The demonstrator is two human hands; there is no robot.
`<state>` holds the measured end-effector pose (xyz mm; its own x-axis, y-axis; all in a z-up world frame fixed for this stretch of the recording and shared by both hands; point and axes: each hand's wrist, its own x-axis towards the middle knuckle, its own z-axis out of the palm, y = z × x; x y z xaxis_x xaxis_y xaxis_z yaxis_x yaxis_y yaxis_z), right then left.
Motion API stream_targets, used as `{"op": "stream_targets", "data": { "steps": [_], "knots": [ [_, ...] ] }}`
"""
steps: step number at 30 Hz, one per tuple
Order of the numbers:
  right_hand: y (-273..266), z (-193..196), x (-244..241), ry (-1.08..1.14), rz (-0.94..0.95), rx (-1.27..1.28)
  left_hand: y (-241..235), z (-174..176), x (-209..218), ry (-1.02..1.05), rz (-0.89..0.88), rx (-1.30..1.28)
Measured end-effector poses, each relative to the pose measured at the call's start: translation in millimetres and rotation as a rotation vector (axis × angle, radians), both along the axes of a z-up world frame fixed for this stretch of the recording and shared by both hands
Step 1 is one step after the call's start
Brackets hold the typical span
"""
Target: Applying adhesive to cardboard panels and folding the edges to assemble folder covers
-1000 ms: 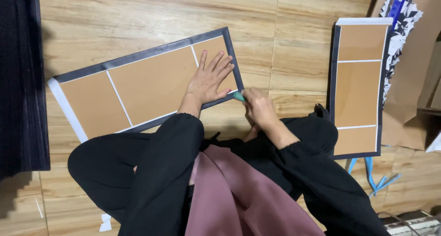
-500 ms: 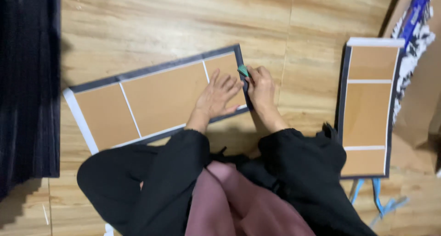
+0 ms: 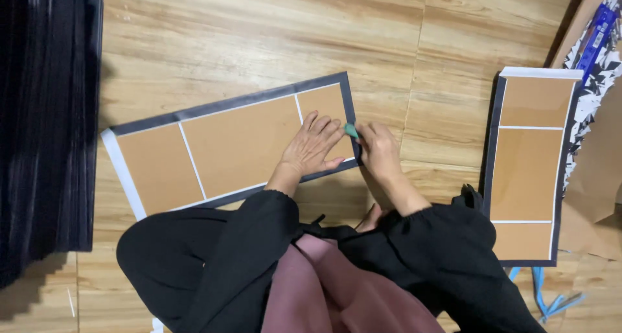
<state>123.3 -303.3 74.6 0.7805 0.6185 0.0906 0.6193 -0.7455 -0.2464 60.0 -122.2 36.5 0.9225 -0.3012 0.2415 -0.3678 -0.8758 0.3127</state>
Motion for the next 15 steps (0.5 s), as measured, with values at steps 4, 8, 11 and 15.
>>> {"op": "stream_targets", "data": {
  "steps": [4,8,11,15],
  "knots": [
    [52,1,63,-0.001,0.008,0.017,1,6,-3,-0.012,0.013,0.011],
    [53,18,69,0.067,0.075,0.004,7,35,2,0.075,0.133,0.05],
    [6,38,8,0.165,0.147,-0.074,7,46,2,0.127,0.139,0.069],
    [-53,32,-38,0.309,0.215,-0.251,3,52,4,0.089,-0.095,0.244]
  ]
}}
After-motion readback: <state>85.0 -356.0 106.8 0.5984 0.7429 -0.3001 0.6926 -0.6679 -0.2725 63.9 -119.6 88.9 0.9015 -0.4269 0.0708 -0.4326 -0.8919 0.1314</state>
